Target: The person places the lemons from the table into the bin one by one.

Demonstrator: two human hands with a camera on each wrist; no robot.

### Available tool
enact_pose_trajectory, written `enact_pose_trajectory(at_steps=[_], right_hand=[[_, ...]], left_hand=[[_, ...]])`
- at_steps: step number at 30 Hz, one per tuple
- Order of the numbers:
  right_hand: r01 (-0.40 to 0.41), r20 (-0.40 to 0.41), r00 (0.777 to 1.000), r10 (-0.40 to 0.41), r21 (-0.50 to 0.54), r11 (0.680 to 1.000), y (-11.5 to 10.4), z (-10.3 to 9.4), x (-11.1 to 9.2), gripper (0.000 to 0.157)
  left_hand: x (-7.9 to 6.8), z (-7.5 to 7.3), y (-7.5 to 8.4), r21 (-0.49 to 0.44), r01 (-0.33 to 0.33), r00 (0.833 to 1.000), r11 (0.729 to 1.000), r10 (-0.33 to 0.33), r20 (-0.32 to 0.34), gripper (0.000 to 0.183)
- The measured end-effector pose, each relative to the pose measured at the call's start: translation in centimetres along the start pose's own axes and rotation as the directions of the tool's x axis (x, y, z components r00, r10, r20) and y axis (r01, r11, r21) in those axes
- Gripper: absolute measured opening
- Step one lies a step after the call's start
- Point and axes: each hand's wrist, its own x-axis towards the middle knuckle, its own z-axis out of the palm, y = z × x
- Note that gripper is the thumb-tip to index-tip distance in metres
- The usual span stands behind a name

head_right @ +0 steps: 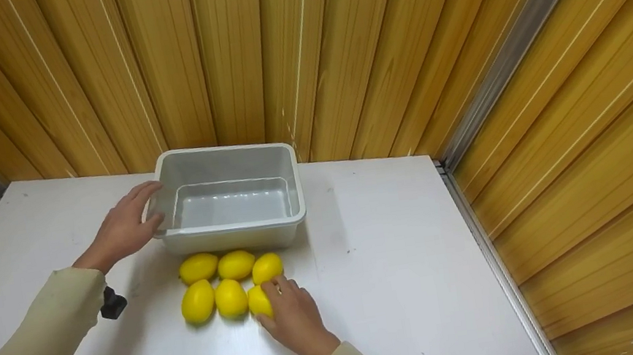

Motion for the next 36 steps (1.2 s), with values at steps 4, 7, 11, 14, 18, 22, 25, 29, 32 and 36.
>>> enact_pose_trajectory(at_steps=[4,7,11,14,18,22,25,29,32,36], right_hand=[[0.01,-0.013,1.0,-0.01,-0.008,1.0,0.1,0.1,0.1,0.053],[0.021,-0.029,0.999,-0.022,-0.022,1.0,0.1,0.2,0.1,0.053],[0.016,-0.023,1.0,-0.017,-0.015,1.0,0.1,0.3,0.2,0.053],[0.0,-0.005,1.0,0.0,-0.003,1.0,0.0,0.3,0.2,0.053],[0.003,0.003,1.0,-0.003,-0.01,1.0,0.0,0.4,0.3,0.054],[0.015,0.0,1.0,-0.015,-0.025,1.0,0.0,0.5,0.4,0.055],[0.016,0.002,1.0,-0.016,-0.022,1.0,-0.1,0.6,0.4,0.055],[0.013,0.008,1.0,-0.013,-0.006,1.0,-0.2,0.6,0.4,0.054],[0.01,0.008,1.0,-0.01,-0.007,1.0,-0.2,0.6,0.4,0.054],[0.015,0.008,1.0,-0.015,-0.021,1.0,-0.2,0.6,0.5,0.055]], left_hand=[[0.2,-0.3,-0.5,-0.06,0.013,1.0,0.998,-0.012,0.025,0.059],[0.4,-0.5,-0.8,-0.073,0.014,0.999,0.997,-0.011,0.039,0.058],[0.7,-0.5,-1.1,-0.132,0.026,0.998,0.991,-0.017,0.068,0.057],[1.1,-0.5,-1.3,-0.206,0.041,0.995,0.978,-0.022,0.092,0.056],[1.6,-0.4,-1.6,-0.29,0.062,0.994,0.955,-0.034,0.1,0.056],[2.1,-0.3,-2.1,-0.341,0.061,0.995,0.938,-0.029,0.098,0.055],[2.4,-0.3,-2.3,-0.362,0.075,0.992,0.929,-0.034,0.119,0.056],[2.5,-0.2,-2.5,-0.373,0.098,0.988,0.923,-0.045,0.148,0.058],[2.7,-0.2,-2.7,-0.373,0.087,0.99,0.924,-0.037,0.138,0.059],[2.8,-0.1,-3.1,-0.372,0.039,0.995,0.927,-0.001,0.102,0.061]])
